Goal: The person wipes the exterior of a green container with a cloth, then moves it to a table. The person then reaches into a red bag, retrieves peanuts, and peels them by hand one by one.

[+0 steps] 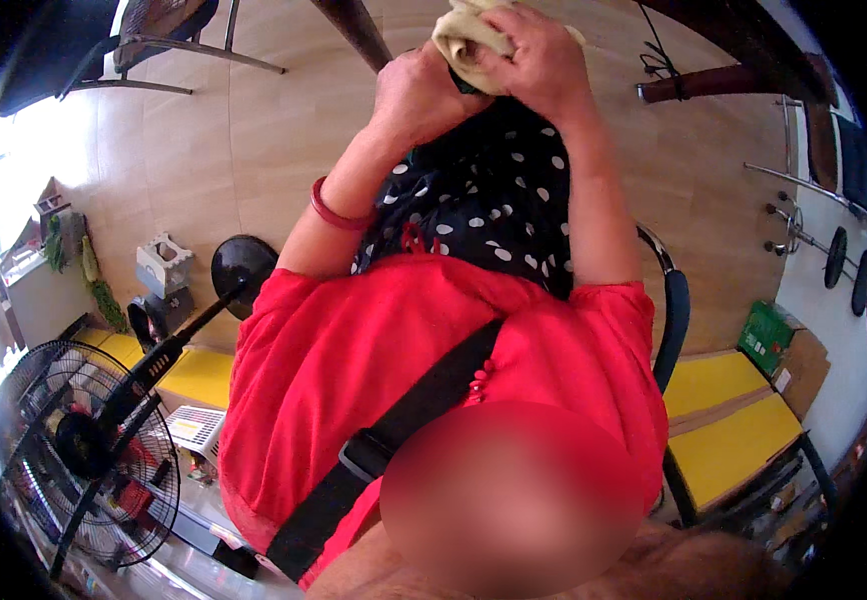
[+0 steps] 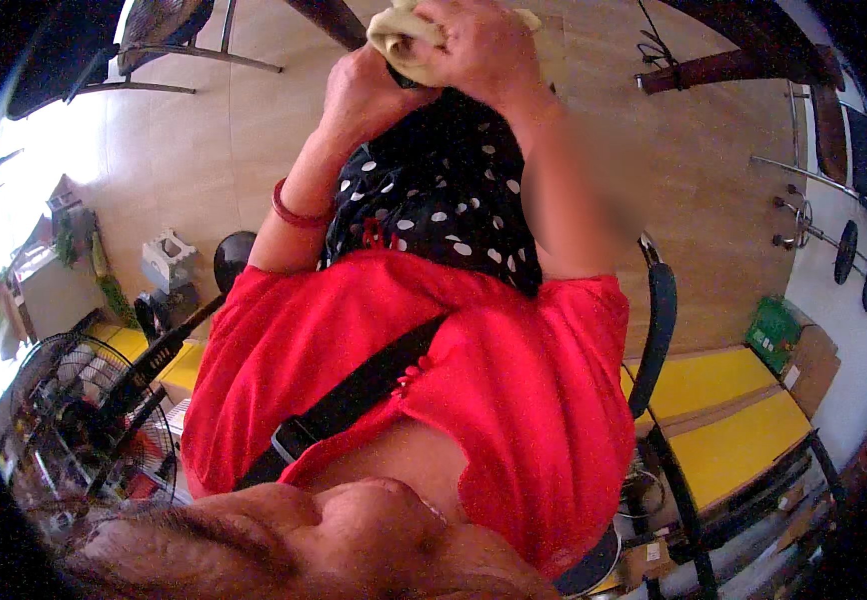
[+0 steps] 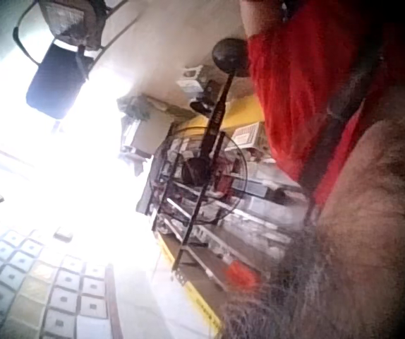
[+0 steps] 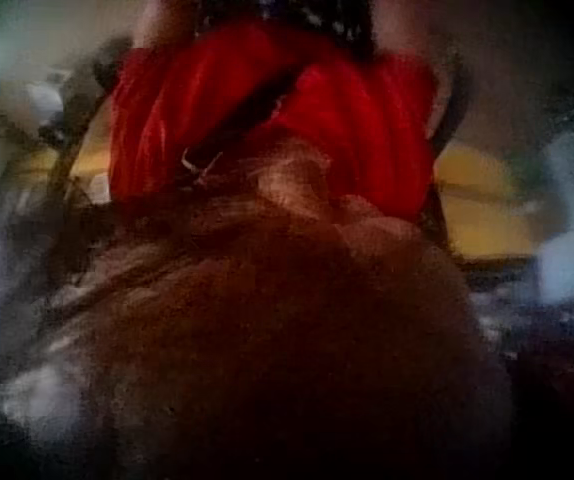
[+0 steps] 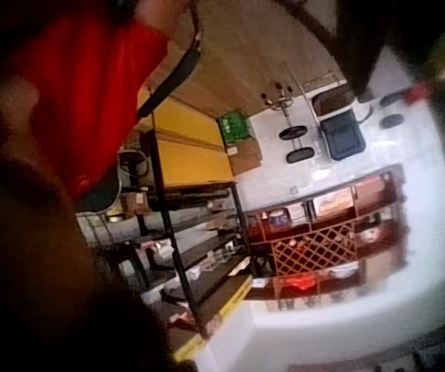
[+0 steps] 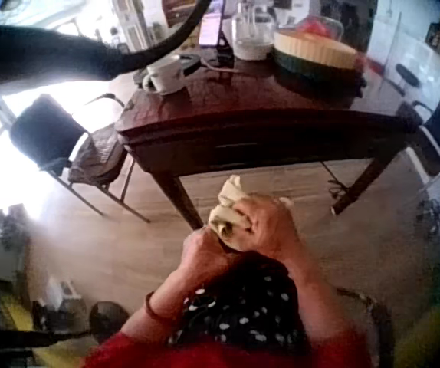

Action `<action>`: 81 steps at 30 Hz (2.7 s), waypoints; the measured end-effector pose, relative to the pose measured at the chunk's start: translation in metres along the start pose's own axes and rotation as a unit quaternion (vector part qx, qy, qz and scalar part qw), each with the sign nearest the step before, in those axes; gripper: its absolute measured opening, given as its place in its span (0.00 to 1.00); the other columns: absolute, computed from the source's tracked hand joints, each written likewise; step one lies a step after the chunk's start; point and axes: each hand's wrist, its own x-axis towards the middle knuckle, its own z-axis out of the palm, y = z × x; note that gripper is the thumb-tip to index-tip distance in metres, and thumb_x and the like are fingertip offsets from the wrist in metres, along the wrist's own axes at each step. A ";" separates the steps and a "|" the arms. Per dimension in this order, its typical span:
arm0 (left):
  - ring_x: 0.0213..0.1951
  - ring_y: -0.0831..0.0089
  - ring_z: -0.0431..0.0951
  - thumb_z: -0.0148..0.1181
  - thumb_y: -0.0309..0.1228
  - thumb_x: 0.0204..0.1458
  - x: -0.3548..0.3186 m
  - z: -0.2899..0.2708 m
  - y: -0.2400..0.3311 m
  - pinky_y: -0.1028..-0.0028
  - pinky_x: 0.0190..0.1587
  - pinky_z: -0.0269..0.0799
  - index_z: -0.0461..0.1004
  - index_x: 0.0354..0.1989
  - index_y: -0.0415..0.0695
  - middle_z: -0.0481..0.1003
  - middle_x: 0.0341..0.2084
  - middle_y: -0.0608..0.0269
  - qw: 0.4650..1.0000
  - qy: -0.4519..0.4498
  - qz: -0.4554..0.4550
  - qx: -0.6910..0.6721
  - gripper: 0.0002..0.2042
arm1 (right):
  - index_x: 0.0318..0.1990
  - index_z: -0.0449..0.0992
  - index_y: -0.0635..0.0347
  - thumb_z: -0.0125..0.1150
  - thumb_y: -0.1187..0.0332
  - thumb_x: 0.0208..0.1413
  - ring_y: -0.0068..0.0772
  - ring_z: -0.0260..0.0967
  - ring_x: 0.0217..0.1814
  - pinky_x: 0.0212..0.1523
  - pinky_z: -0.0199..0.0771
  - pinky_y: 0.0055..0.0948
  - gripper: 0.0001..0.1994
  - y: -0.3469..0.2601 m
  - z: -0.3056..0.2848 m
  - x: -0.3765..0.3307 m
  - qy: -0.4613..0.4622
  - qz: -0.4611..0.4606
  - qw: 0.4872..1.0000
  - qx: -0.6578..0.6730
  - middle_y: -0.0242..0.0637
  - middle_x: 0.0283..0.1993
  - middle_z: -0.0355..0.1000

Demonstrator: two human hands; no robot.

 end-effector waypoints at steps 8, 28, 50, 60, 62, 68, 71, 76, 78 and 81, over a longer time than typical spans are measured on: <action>0.33 0.54 0.77 0.65 0.45 0.35 -0.011 0.010 0.015 0.62 0.37 0.73 0.70 0.42 0.40 0.76 0.28 0.49 0.996 0.020 0.083 0.032 0.27 | 0.41 0.73 0.62 0.58 0.66 0.45 0.52 0.70 0.40 0.40 0.71 0.40 0.15 0.089 0.011 -0.028 0.097 0.270 0.898 0.333 0.48 0.39 0.72; 0.45 0.55 0.70 0.56 0.31 0.50 -0.126 -0.049 -0.008 0.65 0.48 0.66 0.70 0.45 0.36 0.69 0.43 0.50 0.856 -0.399 0.276 -0.177 0.15 | 0.43 0.73 0.57 0.58 0.59 0.44 0.51 0.71 0.41 0.41 0.70 0.41 0.19 0.028 -0.005 0.015 -0.057 0.048 0.991 0.114 0.49 0.37 0.73; 0.45 0.52 0.71 0.53 0.30 0.50 -0.159 -0.060 -0.033 0.63 0.46 0.68 0.68 0.44 0.43 0.70 0.39 0.51 0.895 -0.405 0.035 -0.186 0.13 | 0.42 0.74 0.63 0.56 0.65 0.46 0.42 0.73 0.40 0.40 0.72 0.34 0.16 0.037 -0.008 0.016 -0.061 0.022 0.975 0.214 0.45 0.38 0.75; 0.38 0.65 0.73 0.53 0.26 0.52 -0.161 -0.025 -0.041 0.72 0.42 0.67 0.72 0.34 0.37 0.73 0.34 0.56 0.854 -0.363 -0.059 -0.368 0.06 | 0.43 0.74 0.64 0.56 0.66 0.45 0.38 0.73 0.40 0.43 0.71 0.32 0.17 0.036 -0.012 0.015 -0.074 0.047 0.969 0.230 0.44 0.38 0.75; 0.37 0.68 0.72 0.52 0.26 0.53 -0.159 -0.026 -0.038 0.73 0.42 0.67 0.71 0.32 0.37 0.73 0.33 0.58 0.848 -0.369 -0.094 -0.370 0.05 | 0.43 0.74 0.64 0.56 0.66 0.45 0.36 0.73 0.40 0.43 0.71 0.31 0.17 0.039 -0.009 0.011 -0.066 0.065 0.965 0.247 0.43 0.38 0.75; 0.38 0.73 0.71 0.50 0.23 0.54 -0.157 -0.050 -0.026 0.74 0.43 0.67 0.69 0.31 0.36 0.73 0.32 0.60 0.857 -0.368 -0.088 -0.349 0.03 | 0.43 0.74 0.63 0.56 0.67 0.45 0.37 0.73 0.40 0.43 0.71 0.31 0.17 0.039 -0.011 0.007 -0.066 0.083 0.965 0.242 0.43 0.37 0.76; 0.37 0.74 0.71 0.50 0.23 0.54 -0.159 -0.054 -0.026 0.75 0.42 0.67 0.69 0.31 0.37 0.73 0.31 0.61 0.866 -0.359 -0.067 -0.342 0.03 | 0.42 0.75 0.63 0.56 0.66 0.45 0.39 0.73 0.40 0.43 0.71 0.32 0.16 0.038 -0.012 0.008 -0.051 0.056 0.972 0.221 0.44 0.37 0.75; 0.33 0.75 0.71 0.52 0.24 0.53 -0.155 -0.050 -0.029 0.75 0.37 0.67 0.70 0.32 0.37 0.73 0.28 0.62 0.900 -0.300 -0.145 -0.280 0.03 | 0.42 0.75 0.63 0.56 0.66 0.45 0.39 0.73 0.41 0.44 0.71 0.32 0.16 0.047 -0.006 0.007 -0.042 0.048 0.972 0.225 0.45 0.38 0.75; 0.33 0.78 0.69 0.52 0.23 0.53 -0.146 -0.042 -0.023 0.77 0.37 0.66 0.70 0.31 0.37 0.72 0.27 0.65 0.879 -0.255 -0.174 -0.362 0.03 | 0.42 0.75 0.63 0.56 0.66 0.45 0.39 0.73 0.41 0.44 0.71 0.32 0.16 0.045 -0.007 0.008 -0.051 0.044 0.967 0.245 0.45 0.38 0.75; 0.32 0.82 0.67 0.52 0.23 0.53 -0.135 -0.041 -0.008 0.80 0.37 0.64 0.71 0.30 0.38 0.70 0.27 0.71 0.857 -0.195 -0.169 -0.447 0.02 | 0.43 0.75 0.62 0.56 0.66 0.46 0.38 0.73 0.41 0.44 0.71 0.32 0.16 0.037 -0.017 0.008 -0.084 0.070 0.961 0.254 0.44 0.39 0.75</action>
